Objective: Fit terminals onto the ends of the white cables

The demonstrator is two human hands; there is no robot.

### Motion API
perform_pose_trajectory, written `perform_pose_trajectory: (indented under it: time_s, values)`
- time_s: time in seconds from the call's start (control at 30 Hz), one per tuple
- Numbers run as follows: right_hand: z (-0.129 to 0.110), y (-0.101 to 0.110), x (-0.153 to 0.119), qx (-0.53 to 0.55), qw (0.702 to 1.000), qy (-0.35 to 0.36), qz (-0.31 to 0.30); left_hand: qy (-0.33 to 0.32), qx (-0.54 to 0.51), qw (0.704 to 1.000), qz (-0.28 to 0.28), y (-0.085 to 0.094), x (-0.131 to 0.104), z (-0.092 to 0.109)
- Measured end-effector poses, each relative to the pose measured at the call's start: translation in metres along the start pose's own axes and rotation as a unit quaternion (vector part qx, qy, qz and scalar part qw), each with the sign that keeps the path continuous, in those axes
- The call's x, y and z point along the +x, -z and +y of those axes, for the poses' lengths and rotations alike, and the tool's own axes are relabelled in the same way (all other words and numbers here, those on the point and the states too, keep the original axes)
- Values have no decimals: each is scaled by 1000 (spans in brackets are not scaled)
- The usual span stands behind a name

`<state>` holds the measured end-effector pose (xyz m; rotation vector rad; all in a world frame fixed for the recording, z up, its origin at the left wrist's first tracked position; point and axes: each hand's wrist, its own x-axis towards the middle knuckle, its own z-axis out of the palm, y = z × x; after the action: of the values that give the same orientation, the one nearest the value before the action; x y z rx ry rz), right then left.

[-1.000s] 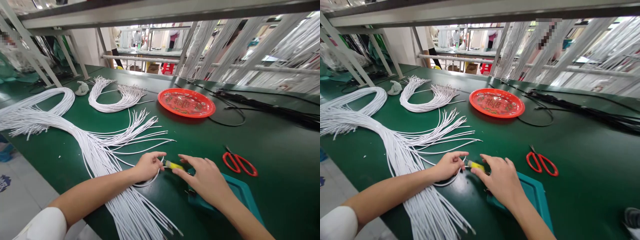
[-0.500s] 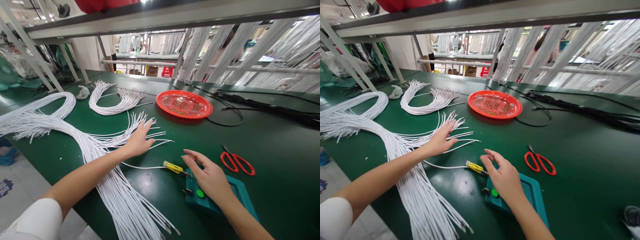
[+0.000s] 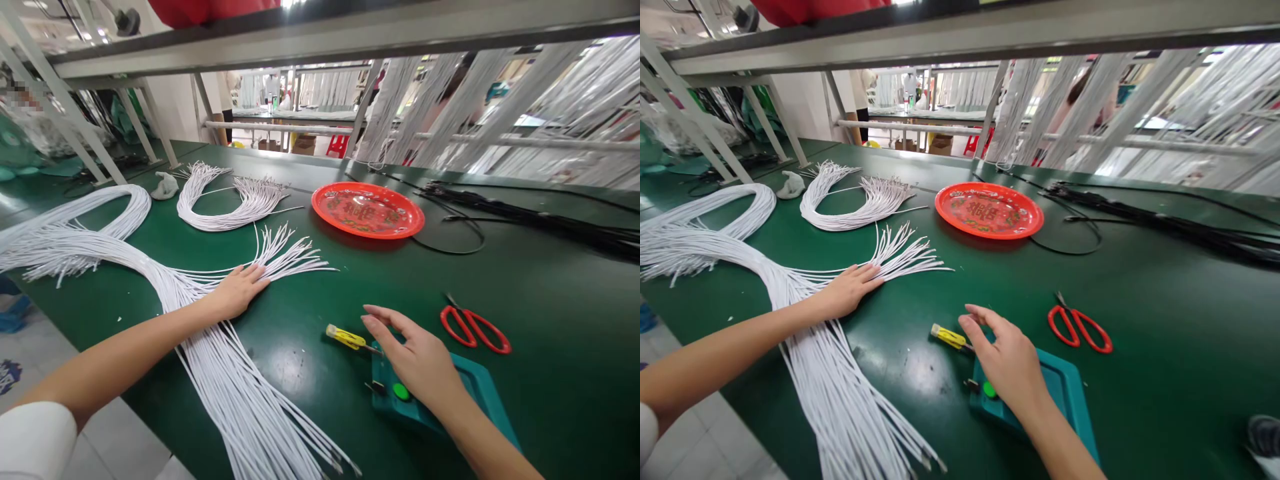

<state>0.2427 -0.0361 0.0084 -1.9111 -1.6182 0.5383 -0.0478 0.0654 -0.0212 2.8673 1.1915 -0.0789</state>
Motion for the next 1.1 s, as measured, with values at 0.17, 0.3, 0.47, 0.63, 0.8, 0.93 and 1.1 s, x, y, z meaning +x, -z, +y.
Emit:
perform_pose_trajectory:
  time_s: [0.17, 0.3, 0.47, 0.63, 0.8, 0.93, 1.1]
  values:
    - [0, 0, 1, 1, 1000, 0, -1, 14, 2, 998, 62, 5, -3, 18]
    - [0, 0, 2, 10, 1000, -11, -16, -113, -132, 985, 24, 9, -16, 68]
    - [3, -1, 2, -3, 999, -15, -29, -215, -168, 958, -87, 10, -29, 107]
    - [4, -2, 2, -1, 999, -16, -30, -229, -233, 934, -142, 12, -27, 109]
    - [5, -2, 2, 16, 999, -25, -31, -173, -348, 912, -128, 14, -24, 110]
    - [9, -4, 2, 51, 998, -30, -25, -56, -486, 863, -123, 24, -14, 116]
    - [11, -4, 2, 72, 997, -15, -4, 50, -580, 813, -36, 21, 7, 128]
